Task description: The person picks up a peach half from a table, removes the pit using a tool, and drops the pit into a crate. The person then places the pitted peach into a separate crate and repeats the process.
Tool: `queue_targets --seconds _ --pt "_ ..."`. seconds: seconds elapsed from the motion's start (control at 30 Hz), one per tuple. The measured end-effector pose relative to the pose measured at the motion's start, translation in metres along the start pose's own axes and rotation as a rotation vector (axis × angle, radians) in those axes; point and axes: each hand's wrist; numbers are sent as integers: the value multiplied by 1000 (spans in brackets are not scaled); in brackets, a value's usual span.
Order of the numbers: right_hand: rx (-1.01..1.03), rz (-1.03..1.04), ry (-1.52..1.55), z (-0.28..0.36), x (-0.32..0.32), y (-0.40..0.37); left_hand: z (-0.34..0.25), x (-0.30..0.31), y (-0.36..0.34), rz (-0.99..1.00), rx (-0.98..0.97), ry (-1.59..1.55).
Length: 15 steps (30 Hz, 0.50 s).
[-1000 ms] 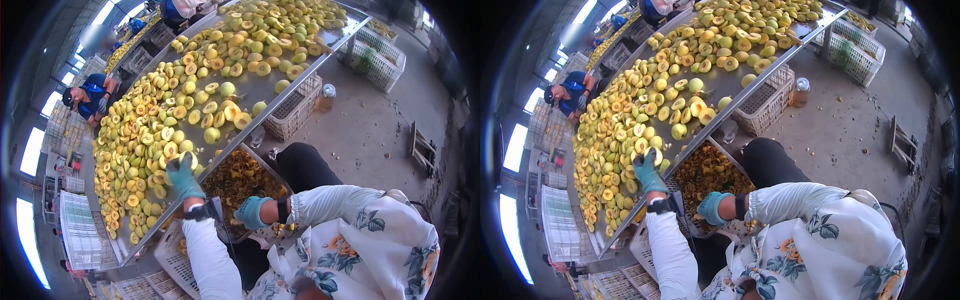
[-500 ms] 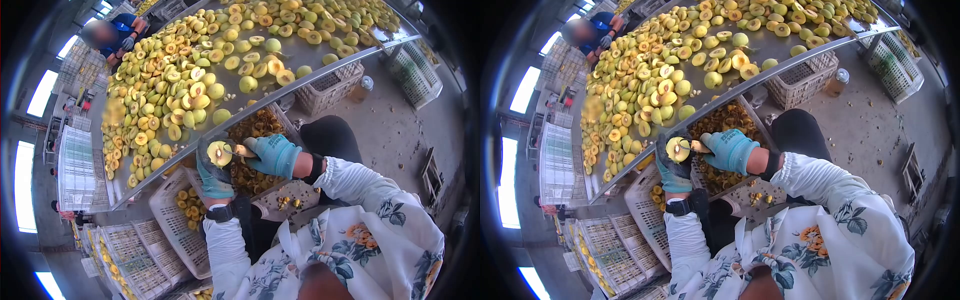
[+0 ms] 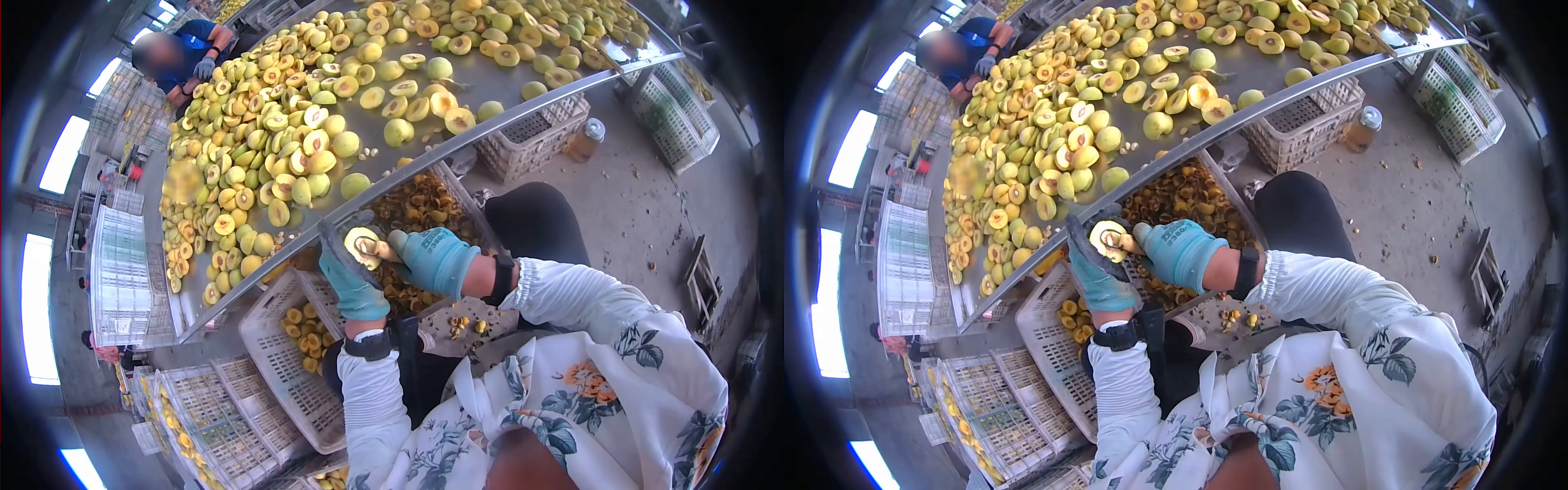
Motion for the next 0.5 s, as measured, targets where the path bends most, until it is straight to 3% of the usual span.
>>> queue_targets --seconds 0.07,0.2,0.27,0.37,0.5 --pt "-11 -4 67 -1 -8 -1 0 -5 -5 -71 -141 314" --pt "-25 -39 149 4 -7 -6 60 29 -2 -83 -177 715" --pt "-32 -3 140 4 -7 -9 47 19 2 -91 -240 533" --pt "-82 97 169 10 -1 -12 11 -7 4 -222 114 118" --pt "-111 153 237 13 1 -14 3 -5 7 -171 192 22"
Point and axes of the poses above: each hand's wrist, its own y-axis towards the middle knuckle, its own x-axis out of the back of the hand, z = x × y, and after that the axes turned 4 degrees about z, right-handed
